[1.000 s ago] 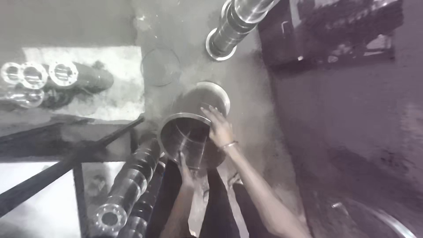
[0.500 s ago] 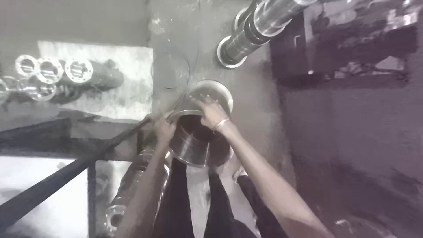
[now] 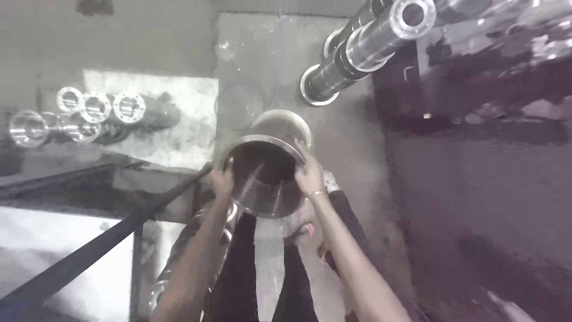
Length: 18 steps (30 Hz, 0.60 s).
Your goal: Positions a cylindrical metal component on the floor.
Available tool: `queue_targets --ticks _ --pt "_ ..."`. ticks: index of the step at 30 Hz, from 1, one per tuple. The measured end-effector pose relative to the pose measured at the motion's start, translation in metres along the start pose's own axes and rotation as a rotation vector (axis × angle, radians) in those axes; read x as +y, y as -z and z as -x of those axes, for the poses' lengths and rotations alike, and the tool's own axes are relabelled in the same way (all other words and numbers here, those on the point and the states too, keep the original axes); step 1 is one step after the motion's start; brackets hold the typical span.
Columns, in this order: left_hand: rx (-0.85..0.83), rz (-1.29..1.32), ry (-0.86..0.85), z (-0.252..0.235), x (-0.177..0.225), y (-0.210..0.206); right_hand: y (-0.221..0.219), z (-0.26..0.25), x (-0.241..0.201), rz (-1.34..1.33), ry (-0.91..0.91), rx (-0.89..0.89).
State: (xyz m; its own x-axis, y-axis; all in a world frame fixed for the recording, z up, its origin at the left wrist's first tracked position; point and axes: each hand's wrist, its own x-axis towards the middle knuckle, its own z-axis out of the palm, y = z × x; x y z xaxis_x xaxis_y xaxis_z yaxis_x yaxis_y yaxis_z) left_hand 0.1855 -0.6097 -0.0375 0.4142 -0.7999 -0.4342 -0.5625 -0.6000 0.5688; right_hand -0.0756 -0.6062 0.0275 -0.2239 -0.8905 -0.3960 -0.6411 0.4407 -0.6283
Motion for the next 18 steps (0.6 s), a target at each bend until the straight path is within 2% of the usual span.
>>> queue_targets --ticks 3,7,12,18 --pt "0.086 -0.043 0.033 0.005 -0.002 -0.006 0.005 -0.020 -0.009 0.041 0.033 -0.038" --pt "0.090 -0.037 0.209 0.012 -0.004 -0.004 0.003 -0.031 -0.026 0.094 0.109 -0.083" --pt "0.132 0.018 0.330 -0.002 -0.021 0.003 -0.016 -0.041 -0.054 0.097 0.214 -0.100" --pt "0.170 0.127 0.375 -0.003 -0.035 0.003 -0.028 -0.050 -0.067 0.140 0.264 -0.112"
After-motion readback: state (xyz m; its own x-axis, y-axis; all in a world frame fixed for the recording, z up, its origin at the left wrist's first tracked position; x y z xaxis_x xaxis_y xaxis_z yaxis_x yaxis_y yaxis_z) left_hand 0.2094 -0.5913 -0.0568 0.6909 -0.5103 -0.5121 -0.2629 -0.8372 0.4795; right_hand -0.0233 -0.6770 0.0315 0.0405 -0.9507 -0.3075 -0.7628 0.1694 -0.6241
